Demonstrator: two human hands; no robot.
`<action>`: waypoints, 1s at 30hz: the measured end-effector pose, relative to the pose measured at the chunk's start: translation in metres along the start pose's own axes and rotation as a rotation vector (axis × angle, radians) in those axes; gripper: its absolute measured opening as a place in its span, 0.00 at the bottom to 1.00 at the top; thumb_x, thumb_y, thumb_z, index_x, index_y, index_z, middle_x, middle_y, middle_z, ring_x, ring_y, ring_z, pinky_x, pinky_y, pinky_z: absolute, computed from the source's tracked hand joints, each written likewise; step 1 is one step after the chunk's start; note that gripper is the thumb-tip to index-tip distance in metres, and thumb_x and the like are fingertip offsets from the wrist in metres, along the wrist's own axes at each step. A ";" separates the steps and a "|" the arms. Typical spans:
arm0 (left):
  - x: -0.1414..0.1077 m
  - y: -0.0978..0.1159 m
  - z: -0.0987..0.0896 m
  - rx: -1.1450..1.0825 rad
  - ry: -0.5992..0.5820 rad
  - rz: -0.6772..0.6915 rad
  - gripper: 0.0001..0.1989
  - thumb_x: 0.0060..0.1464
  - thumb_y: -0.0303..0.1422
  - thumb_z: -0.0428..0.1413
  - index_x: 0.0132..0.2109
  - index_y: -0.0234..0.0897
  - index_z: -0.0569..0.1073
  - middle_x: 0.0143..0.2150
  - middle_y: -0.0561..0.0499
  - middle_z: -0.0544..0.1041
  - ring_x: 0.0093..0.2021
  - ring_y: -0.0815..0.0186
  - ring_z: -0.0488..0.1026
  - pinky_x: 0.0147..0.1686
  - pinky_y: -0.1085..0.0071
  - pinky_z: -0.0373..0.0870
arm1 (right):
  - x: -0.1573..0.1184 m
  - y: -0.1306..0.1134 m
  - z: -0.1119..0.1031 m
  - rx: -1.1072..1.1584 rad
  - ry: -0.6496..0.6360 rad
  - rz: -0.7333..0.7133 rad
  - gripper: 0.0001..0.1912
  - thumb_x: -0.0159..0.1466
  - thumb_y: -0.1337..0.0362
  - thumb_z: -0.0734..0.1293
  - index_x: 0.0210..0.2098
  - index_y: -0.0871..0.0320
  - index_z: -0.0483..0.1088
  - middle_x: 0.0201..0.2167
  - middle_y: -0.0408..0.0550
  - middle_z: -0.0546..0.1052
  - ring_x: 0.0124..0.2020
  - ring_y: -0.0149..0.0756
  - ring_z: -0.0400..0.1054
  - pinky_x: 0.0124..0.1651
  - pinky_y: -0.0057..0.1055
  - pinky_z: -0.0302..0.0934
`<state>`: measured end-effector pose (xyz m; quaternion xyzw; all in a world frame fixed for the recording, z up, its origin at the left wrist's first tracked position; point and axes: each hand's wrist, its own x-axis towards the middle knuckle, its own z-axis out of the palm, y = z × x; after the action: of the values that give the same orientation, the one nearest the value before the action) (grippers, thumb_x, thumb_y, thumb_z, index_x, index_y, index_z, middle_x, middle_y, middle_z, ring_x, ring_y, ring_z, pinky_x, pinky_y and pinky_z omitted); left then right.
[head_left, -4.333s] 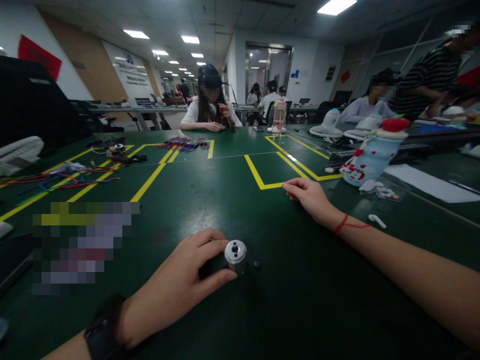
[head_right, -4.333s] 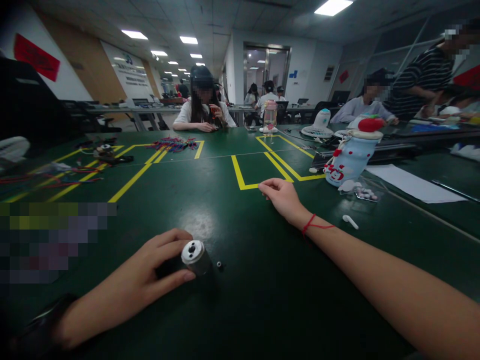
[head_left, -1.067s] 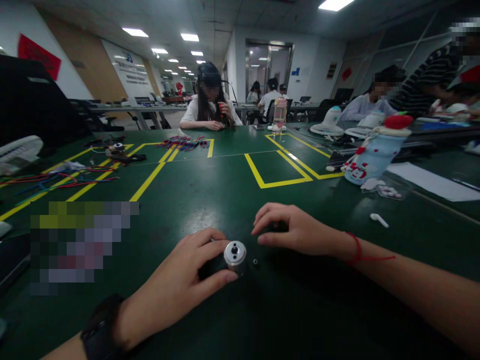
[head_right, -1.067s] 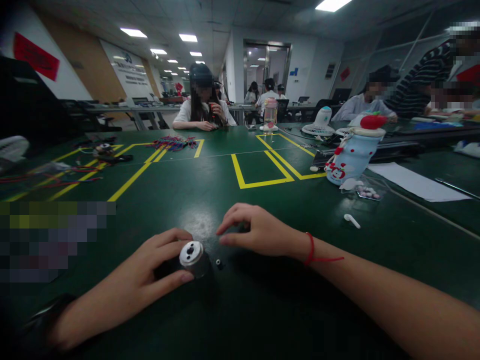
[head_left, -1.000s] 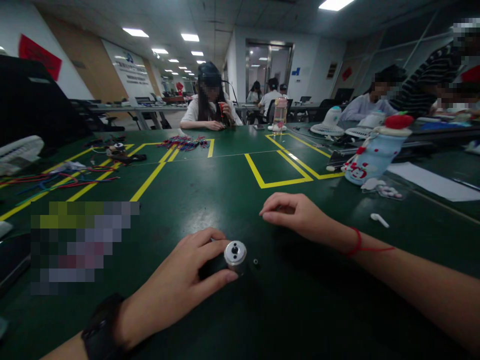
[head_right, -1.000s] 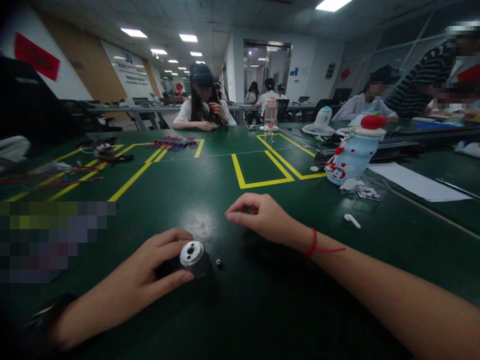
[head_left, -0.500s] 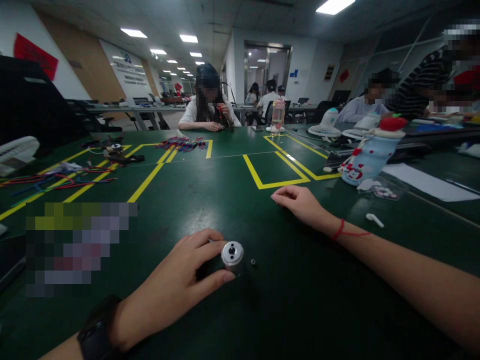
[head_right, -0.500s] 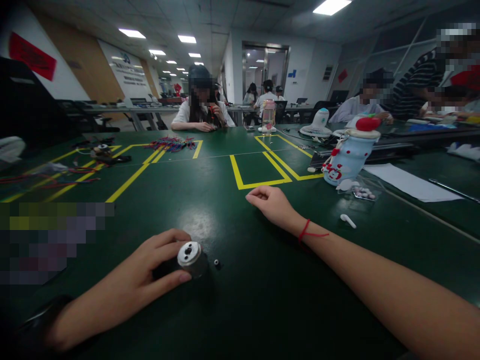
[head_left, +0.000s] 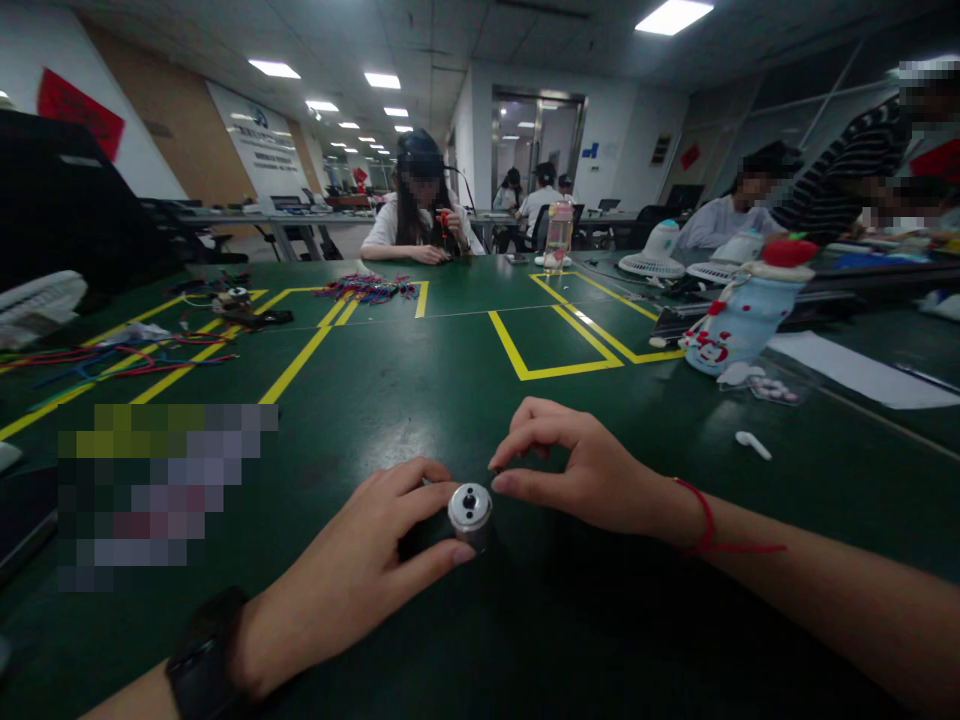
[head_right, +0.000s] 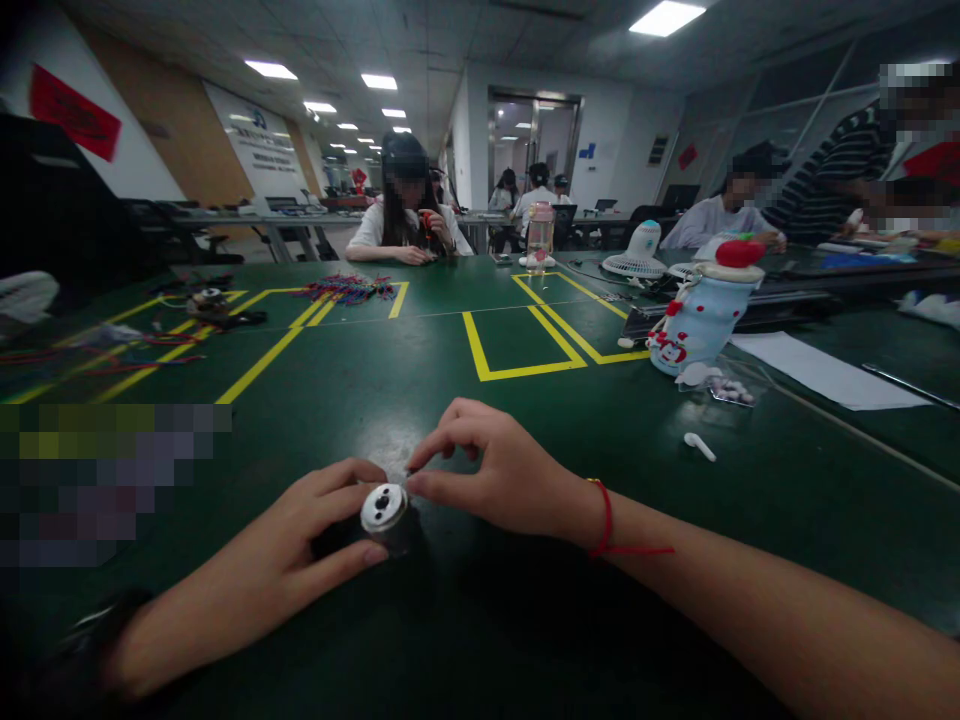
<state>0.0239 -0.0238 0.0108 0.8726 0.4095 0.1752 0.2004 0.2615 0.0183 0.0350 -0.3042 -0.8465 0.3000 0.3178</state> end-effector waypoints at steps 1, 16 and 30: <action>0.000 -0.001 0.001 0.003 0.006 0.001 0.11 0.62 0.39 0.54 0.50 0.47 0.70 0.51 0.51 0.69 0.49 0.57 0.67 0.49 0.60 0.65 | 0.000 -0.003 0.002 0.010 0.026 -0.006 0.09 0.59 0.58 0.70 0.37 0.56 0.75 0.33 0.44 0.68 0.34 0.30 0.63 0.36 0.28 0.59; 0.007 -0.003 0.015 0.019 0.044 0.020 0.10 0.61 0.38 0.54 0.50 0.48 0.69 0.53 0.52 0.68 0.51 0.56 0.67 0.51 0.58 0.63 | -0.006 -0.005 0.008 -0.013 -0.057 -0.068 0.09 0.61 0.62 0.68 0.40 0.57 0.75 0.35 0.45 0.69 0.35 0.30 0.64 0.39 0.29 0.60; -0.001 -0.005 0.008 -0.031 -0.014 -0.017 0.09 0.62 0.39 0.54 0.49 0.47 0.70 0.50 0.52 0.68 0.49 0.59 0.66 0.48 0.62 0.64 | 0.005 0.103 -0.032 0.196 0.603 0.446 0.17 0.60 0.53 0.65 0.33 0.62 0.73 0.23 0.42 0.69 0.22 0.27 0.59 0.25 0.27 0.52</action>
<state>0.0238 -0.0233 0.0012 0.8672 0.4125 0.1738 0.2182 0.3151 0.0974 -0.0155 -0.5233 -0.5957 0.3383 0.5068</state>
